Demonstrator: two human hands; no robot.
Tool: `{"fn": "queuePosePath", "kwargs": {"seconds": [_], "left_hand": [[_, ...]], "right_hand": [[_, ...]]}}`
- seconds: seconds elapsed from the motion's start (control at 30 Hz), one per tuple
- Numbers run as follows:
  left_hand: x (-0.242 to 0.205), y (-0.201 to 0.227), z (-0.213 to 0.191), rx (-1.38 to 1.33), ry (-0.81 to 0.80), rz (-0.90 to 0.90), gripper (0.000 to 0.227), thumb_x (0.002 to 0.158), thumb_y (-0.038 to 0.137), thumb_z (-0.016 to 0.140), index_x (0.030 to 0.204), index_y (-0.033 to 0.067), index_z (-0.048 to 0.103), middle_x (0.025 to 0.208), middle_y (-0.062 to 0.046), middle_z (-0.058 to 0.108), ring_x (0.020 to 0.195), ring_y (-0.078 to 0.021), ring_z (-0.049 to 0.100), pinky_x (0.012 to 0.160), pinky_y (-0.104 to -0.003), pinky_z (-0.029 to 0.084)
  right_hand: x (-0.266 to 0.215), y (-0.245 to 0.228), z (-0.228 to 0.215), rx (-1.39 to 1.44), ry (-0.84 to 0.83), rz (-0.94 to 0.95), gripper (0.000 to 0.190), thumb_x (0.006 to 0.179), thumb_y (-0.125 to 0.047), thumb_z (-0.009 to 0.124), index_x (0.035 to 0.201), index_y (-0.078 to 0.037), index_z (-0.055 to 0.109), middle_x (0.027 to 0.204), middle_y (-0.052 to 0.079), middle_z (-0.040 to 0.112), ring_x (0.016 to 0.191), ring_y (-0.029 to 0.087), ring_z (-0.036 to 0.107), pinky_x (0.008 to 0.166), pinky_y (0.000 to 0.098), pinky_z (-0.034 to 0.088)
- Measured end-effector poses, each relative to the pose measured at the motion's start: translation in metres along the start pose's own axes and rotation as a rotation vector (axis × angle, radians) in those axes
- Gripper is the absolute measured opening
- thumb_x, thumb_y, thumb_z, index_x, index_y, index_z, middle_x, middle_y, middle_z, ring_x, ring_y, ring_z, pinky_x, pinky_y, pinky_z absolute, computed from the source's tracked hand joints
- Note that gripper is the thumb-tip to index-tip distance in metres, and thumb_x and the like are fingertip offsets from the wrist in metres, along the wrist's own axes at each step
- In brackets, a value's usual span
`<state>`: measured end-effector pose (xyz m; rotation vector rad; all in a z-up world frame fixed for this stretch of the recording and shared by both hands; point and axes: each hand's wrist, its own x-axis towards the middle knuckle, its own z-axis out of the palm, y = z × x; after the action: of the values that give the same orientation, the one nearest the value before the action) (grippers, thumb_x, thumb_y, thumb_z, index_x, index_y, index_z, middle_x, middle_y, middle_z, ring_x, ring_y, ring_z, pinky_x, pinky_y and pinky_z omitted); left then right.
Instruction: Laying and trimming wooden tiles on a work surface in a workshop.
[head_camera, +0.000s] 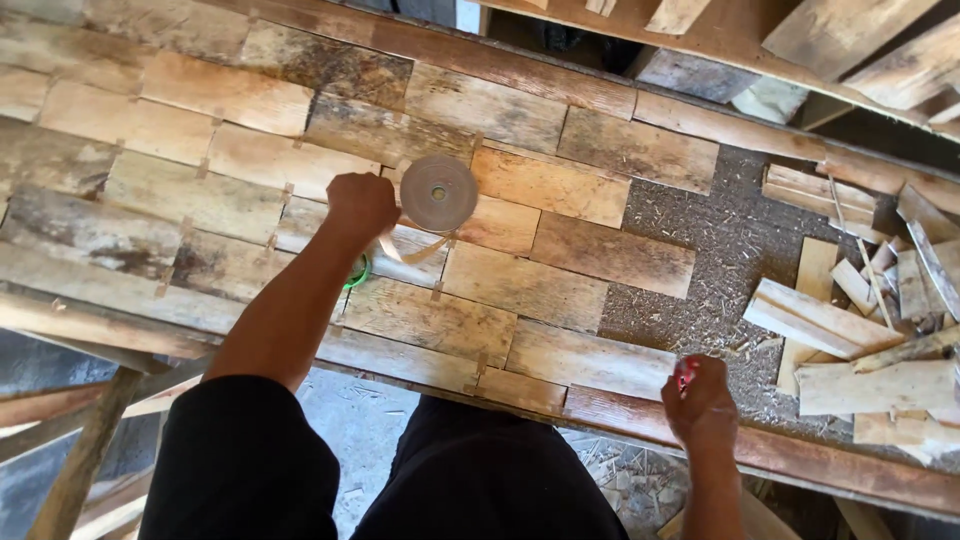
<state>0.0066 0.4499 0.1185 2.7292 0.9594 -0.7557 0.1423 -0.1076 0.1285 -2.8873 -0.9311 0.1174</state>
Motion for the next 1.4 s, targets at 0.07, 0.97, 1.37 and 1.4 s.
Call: {"fn": "queuePosePath", "kwargs": {"seconds": [0.07,0.97,1.37,1.4], "left_hand": [[-0.031,0.008,-0.002,0.011,0.046,0.006,0.025,0.089,0.035,0.073,0.096,0.0127,0.081,0.097,-0.011,0.077,0.094,-0.0293,0.075,0.077,-0.044,0.058],[-0.006,0.059,0.177,-0.195,0.616,0.168,0.01,0.087,0.008,0.063,0.084,0.0068,0.072,0.102,-0.013,0.069,0.1,-0.0312,0.066,0.086,-0.047,0.053],[0.018,0.036,0.171,-1.135,0.105,0.118,0.023,0.083,0.003,0.072,0.103,0.0102,0.081,0.104,-0.008,0.08,0.091,-0.0201,0.075,0.078,-0.034,0.058],[0.01,0.035,0.16,-1.14,0.018,0.091,0.026,0.084,0.003,0.072,0.107,0.0107,0.08,0.104,-0.007,0.079,0.088,-0.0193,0.075,0.073,-0.034,0.058]], "right_hand": [[0.002,0.024,0.001,0.245,0.05,0.013,0.042,0.087,-0.012,0.073,0.122,-0.003,0.052,0.103,0.018,0.066,0.08,0.032,0.068,0.068,0.0425,0.058],[0.014,-0.073,0.057,2.125,-0.161,0.437,0.018,0.102,-0.005,0.062,0.118,-0.012,0.063,0.095,0.009,0.073,0.082,0.022,0.072,0.068,0.0364,0.059],[0.057,-0.193,0.054,1.489,-0.651,0.028,0.035,0.1,-0.002,0.052,0.135,-0.007,0.052,0.11,0.009,0.065,0.085,0.018,0.064,0.074,0.0335,0.056],[0.061,-0.205,0.05,1.215,-0.606,-0.084,0.035,0.102,-0.004,0.048,0.136,-0.008,0.05,0.109,0.009,0.066,0.08,0.019,0.062,0.071,0.0344,0.054]]}}
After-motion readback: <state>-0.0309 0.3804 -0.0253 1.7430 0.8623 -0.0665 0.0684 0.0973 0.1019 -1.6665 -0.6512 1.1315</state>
